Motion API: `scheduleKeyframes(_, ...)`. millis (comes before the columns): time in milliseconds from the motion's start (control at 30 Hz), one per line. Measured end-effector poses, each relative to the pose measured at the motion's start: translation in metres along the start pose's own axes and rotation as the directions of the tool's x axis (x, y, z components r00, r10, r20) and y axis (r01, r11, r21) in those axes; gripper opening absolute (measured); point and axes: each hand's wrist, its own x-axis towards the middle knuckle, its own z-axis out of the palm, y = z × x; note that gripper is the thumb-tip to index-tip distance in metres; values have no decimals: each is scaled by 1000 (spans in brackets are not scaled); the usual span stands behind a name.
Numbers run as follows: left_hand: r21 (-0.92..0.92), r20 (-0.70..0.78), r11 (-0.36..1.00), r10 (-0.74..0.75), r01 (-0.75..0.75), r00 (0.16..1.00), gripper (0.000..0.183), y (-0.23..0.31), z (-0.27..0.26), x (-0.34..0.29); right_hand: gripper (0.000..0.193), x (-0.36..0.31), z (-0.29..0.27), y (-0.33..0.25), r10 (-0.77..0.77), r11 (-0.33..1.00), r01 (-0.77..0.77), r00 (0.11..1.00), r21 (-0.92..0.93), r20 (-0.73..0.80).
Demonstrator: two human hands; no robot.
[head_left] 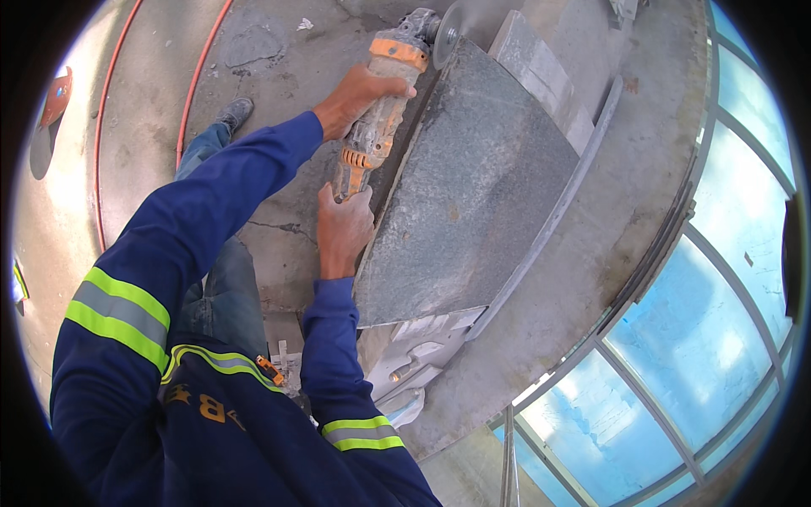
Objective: The person picks up a large stone slab, positions it on the floor, and uses an angle grinder to cut along its edge. The slab is handled by hand and the cutting action is continuous from about 00:46 to 01:49.
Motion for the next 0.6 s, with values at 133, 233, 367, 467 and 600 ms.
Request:
scheduleKeyframes(133,-29,-3,999,20,-20,1000,49,-4,-1,0,41,-2,-1,-1,1,1000,-1,1000,-3,-10)
scheduleKeyframes(233,-30,-5,999,17,-17,1000,49,-3,0,-2,46,-1,-7,-6,72,997,-74,996,36,49)
scheduleKeyframes(367,-29,-2,999,18,-18,1000,51,-1,1,1,44,1,-7,-6,67,997,-67,997,22,32)
scheduleKeyframes(467,-15,-4,1000,4,-4,1000,51,1,1,2,41,3,-1,-3,7,1000,-7,1000,-11,-19)
scheduleKeyframes(600,-22,-21,1000,-19,19,1000,49,5,2,6,40,8,-1,-4,-6,1000,6,1000,2,-16)
